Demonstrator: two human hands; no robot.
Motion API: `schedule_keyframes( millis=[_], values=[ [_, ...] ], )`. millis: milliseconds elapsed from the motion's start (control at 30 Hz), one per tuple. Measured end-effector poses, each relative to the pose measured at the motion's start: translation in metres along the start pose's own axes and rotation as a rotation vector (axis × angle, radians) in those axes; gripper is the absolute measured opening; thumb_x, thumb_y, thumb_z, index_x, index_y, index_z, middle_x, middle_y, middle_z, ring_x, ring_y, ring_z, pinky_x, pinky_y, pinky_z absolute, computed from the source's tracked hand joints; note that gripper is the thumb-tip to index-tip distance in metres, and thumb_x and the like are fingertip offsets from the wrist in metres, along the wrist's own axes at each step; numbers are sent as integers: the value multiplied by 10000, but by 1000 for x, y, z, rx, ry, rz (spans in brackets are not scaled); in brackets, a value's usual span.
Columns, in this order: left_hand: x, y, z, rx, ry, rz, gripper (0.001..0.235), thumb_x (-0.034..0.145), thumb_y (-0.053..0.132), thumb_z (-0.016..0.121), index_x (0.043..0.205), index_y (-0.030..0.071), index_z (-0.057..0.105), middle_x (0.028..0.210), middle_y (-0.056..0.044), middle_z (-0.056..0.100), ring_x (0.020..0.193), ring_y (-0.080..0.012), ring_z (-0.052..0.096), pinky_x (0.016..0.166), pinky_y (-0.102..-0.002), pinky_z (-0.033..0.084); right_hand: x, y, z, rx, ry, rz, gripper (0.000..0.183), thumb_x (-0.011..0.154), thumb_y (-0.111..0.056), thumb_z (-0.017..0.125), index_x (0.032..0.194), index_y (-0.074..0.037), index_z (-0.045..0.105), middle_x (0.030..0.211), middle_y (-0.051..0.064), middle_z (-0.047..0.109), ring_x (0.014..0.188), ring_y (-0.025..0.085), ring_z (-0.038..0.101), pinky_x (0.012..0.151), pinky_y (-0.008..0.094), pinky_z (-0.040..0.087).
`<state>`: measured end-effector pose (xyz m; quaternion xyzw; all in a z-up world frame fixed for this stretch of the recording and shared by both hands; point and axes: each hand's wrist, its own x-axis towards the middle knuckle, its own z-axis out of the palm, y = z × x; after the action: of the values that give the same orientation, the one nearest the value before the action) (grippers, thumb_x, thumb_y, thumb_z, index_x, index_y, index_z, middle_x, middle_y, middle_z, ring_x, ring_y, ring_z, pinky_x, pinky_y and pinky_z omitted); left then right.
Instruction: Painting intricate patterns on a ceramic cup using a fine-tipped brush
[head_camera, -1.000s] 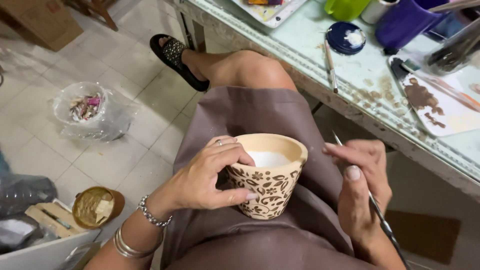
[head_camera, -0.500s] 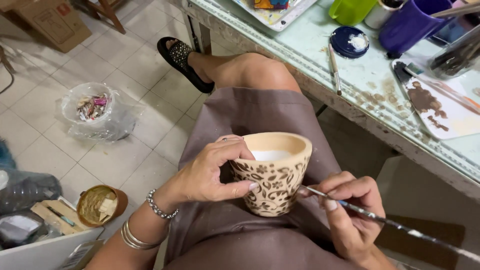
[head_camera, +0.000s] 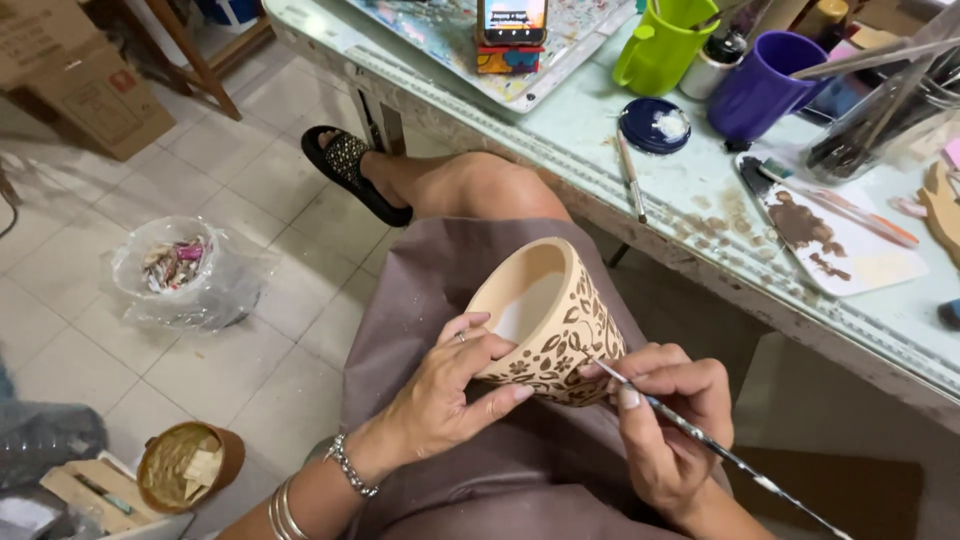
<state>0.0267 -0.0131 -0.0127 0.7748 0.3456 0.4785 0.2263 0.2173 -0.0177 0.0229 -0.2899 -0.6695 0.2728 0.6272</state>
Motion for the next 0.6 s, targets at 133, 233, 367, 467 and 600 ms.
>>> schedule_keyframes(
  millis=[133, 233, 367, 467, 600],
  values=[
    [3, 1, -6, -18, -60, 15, 242, 888, 267, 512, 899, 26, 489, 793, -37, 543, 718, -210, 537, 961, -413, 356, 1, 6, 1, 1, -20, 19, 71, 836, -63, 475, 823, -50, 407, 742, 156, 579, 662, 197, 613, 627, 251, 482],
    [6, 4, -13, -57, -111, 30, 237, 896, 251, 506, 868, 16, 489, 772, -37, 511, 684, -203, 500, 927, -399, 375, 0, 7, 0, -10, -16, 5, 83, 823, -69, 482, 807, -61, 401, 710, 134, 569, 611, 172, 567, 603, 250, 450],
    [7, 5, -14, -72, -173, 37, 227, 905, 237, 495, 875, 17, 450, 750, -40, 452, 665, -209, 459, 933, -401, 366, -5, 11, -3, 14, -13, -24, 94, 811, -70, 484, 803, -82, 391, 702, 113, 568, 594, 157, 565, 625, 264, 401],
    [2, 1, -6, -47, -166, 58, 219, 901, 221, 513, 913, 8, 461, 754, -41, 447, 670, -212, 451, 941, -403, 348, -7, 12, -1, 96, -64, -23, 98, 809, -65, 487, 803, -79, 390, 697, 130, 562, 615, 187, 619, 653, 274, 462],
    [1, -1, -6, -71, -140, 37, 221, 902, 238, 512, 891, 21, 478, 761, -31, 460, 678, -195, 456, 936, -403, 361, -10, 14, -8, 73, -148, -35, 79, 820, -73, 490, 845, -81, 415, 748, 116, 585, 750, 211, 658, 705, 286, 491]
  ],
)
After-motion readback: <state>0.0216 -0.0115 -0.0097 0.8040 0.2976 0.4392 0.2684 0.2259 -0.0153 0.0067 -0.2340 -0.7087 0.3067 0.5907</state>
